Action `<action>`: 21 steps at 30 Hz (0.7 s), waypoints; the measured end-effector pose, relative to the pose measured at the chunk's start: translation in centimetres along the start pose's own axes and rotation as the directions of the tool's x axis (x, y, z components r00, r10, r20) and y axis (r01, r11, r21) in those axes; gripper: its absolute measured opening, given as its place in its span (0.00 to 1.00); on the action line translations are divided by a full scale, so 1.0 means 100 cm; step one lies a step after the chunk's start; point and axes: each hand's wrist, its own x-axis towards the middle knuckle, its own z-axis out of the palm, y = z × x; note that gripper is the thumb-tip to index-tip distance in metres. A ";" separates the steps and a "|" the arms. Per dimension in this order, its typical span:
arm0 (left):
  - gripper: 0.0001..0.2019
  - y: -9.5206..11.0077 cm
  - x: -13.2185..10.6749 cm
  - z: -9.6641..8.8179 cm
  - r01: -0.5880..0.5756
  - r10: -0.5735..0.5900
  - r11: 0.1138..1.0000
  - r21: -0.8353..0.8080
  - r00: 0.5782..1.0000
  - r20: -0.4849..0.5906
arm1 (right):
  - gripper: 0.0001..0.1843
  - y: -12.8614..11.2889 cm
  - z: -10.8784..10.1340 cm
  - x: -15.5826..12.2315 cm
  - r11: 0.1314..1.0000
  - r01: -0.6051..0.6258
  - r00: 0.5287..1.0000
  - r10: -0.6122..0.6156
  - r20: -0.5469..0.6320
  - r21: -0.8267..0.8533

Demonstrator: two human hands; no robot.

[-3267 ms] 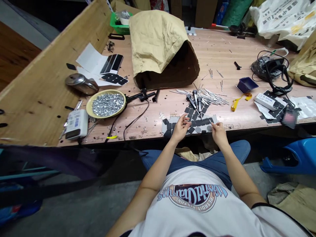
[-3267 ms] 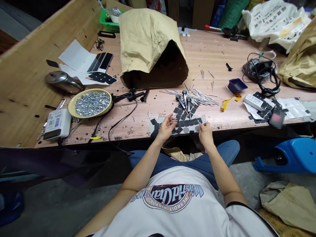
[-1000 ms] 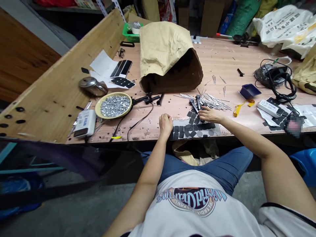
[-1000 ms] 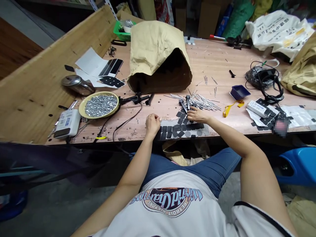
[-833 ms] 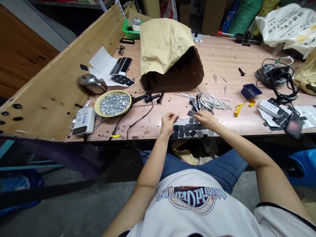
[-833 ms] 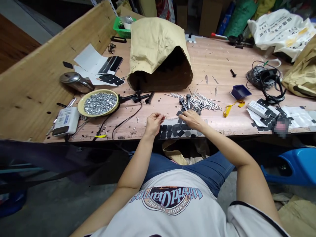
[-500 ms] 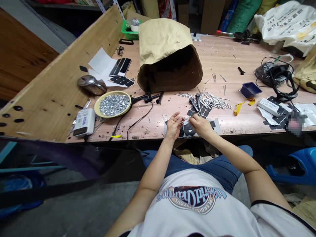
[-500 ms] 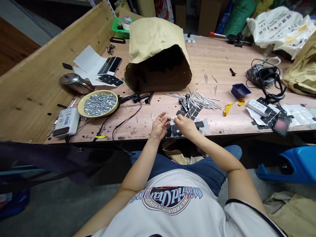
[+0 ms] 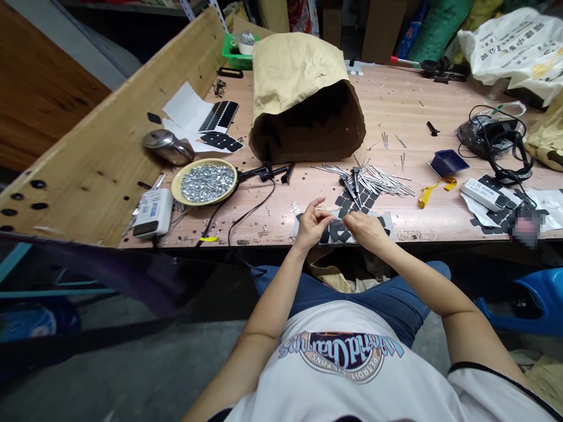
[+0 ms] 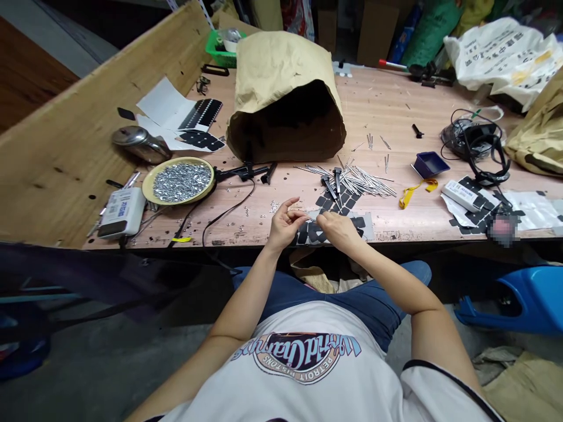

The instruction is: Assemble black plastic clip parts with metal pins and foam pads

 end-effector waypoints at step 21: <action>0.25 -0.007 -0.014 0.022 -0.073 0.018 0.986 0.151 0.941 0.337 | 0.14 0.040 0.054 -0.048 0.806 -0.084 0.941 0.258 -0.220 0.586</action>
